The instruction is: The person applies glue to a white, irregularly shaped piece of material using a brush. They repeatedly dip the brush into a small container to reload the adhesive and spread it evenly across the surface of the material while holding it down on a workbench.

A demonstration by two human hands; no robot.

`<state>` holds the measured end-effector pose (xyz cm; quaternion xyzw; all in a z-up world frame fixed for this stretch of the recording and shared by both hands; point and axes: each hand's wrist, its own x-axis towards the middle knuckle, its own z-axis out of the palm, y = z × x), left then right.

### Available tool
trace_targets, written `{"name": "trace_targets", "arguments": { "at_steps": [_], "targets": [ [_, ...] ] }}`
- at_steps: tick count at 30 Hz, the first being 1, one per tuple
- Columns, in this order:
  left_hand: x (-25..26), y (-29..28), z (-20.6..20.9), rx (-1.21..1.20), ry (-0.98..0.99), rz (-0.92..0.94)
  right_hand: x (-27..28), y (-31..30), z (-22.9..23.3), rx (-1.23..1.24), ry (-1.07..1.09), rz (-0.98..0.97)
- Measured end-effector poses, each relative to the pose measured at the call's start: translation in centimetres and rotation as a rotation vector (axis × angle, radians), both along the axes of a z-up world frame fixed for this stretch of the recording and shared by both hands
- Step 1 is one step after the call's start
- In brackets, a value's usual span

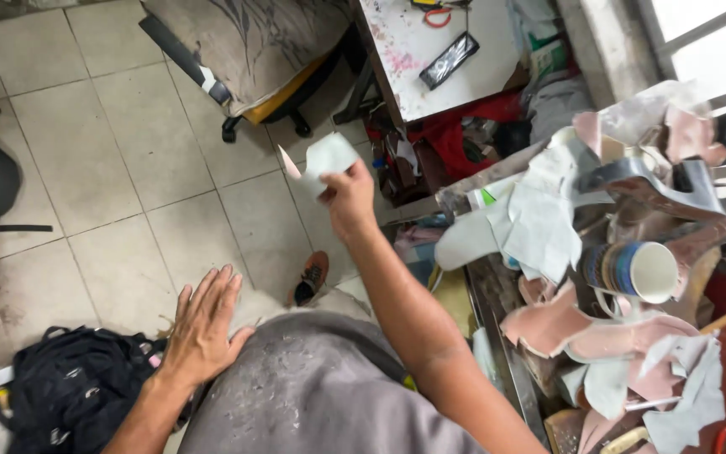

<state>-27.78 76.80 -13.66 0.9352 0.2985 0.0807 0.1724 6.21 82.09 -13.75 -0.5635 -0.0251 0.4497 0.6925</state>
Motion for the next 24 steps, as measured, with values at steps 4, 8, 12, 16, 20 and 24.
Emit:
{"name": "trace_targets", "arguments": {
  "at_steps": [4, 8, 12, 16, 20, 24],
  "targets": [
    [0.4, 5.5, -1.0, -0.232, -0.084, 0.109, 4.8, 6.3, -0.1, 0.049, -0.120, -0.075],
    [1.3, 13.4, -1.6, -0.496, 0.138, 0.242, 9.6, 11.9, -4.4, -0.035, -0.261, -0.143],
    [2.6, 22.6, -2.9, -0.596, 0.248, 0.277, 15.6, 15.2, -11.2, -0.182, -0.533, -0.074],
    [6.0, 32.1, -2.5, -0.602, 0.292, 0.261, 21.8, 17.4, -14.5, -0.372, -0.556, -0.075],
    [8.4, 39.1, -1.6, -0.597, 0.308, 0.229, 25.7, 19.1, -12.1, -0.357, -0.405, -0.212],
    [11.1, 43.6, -1.5, -0.576, 0.298, 0.239, 31.5, 19.0, -15.2, 0.079, -0.275, -0.495]
  ]
}}
